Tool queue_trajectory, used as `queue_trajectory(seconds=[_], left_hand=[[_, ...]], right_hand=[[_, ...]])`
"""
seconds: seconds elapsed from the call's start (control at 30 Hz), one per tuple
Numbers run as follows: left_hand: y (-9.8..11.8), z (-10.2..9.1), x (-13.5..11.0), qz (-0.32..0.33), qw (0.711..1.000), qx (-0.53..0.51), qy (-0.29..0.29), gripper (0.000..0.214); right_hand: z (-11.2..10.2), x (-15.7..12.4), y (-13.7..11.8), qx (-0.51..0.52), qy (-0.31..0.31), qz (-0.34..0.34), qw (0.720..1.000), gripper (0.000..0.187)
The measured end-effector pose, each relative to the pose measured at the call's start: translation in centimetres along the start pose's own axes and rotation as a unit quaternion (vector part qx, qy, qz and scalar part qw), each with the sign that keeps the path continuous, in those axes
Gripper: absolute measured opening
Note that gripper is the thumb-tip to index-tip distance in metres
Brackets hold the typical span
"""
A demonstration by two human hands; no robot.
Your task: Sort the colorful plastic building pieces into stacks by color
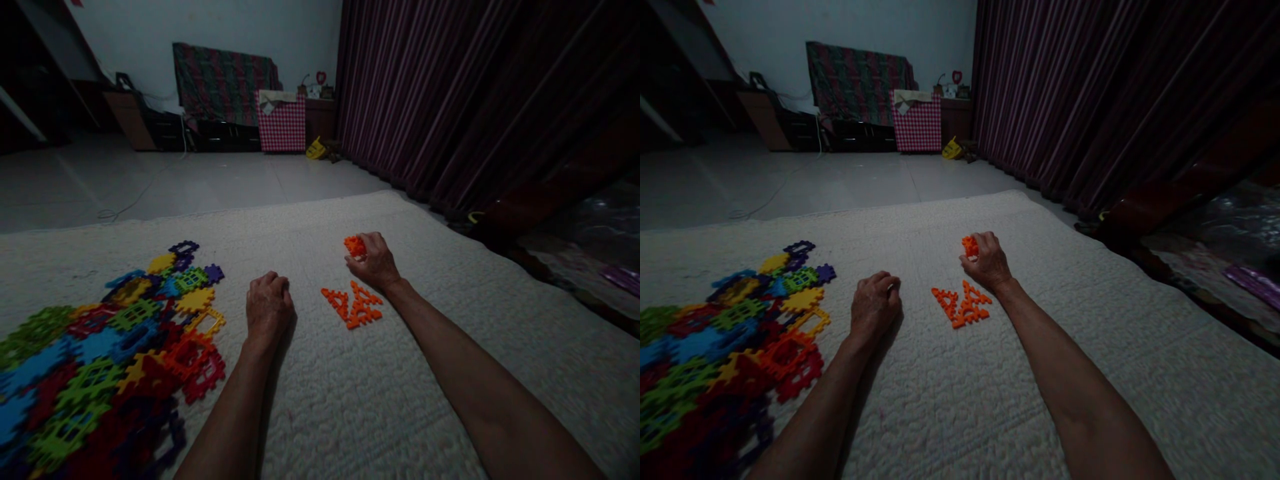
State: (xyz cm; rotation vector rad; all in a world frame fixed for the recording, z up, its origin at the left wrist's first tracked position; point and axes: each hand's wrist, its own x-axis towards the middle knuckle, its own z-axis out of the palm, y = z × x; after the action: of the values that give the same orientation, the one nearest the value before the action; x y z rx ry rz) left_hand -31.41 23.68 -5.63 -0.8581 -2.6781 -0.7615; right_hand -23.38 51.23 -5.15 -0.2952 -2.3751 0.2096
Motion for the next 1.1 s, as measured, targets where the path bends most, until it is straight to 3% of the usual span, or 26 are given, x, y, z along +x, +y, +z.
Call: queue_trajectory(seconds=[0.23,0.37,0.6,0.9,1.1], left_hand=[[0.1,-0.2,0.0,0.001,1.0,0.003,-0.004,0.03],[0.1,-0.1,0.0,0.002,1.0,0.002,-0.007,0.029],[-0.1,0.1,0.1,-0.001,1.0,-0.004,-0.012,0.029],[-0.1,0.2,0.1,0.002,1.0,-0.001,-0.006,0.028],[0.0,0.2,0.0,0.006,1.0,-0.006,0.003,0.029]], right_hand=[[0.8,1.3,-1.7,0.087,-0.026,-0.059,0.994,0.052],[1.6,1.7,-1.5,0.114,-0.064,-0.08,0.988,0.053],[1.5,1.2,-0.6,0.112,-0.055,-0.08,0.989,0.053],[0.9,1.7,0.4,0.1,-0.005,-0.113,0.989,0.054],[-1.0,1.1,2.6,0.05,0.059,-0.036,0.996,0.056]])
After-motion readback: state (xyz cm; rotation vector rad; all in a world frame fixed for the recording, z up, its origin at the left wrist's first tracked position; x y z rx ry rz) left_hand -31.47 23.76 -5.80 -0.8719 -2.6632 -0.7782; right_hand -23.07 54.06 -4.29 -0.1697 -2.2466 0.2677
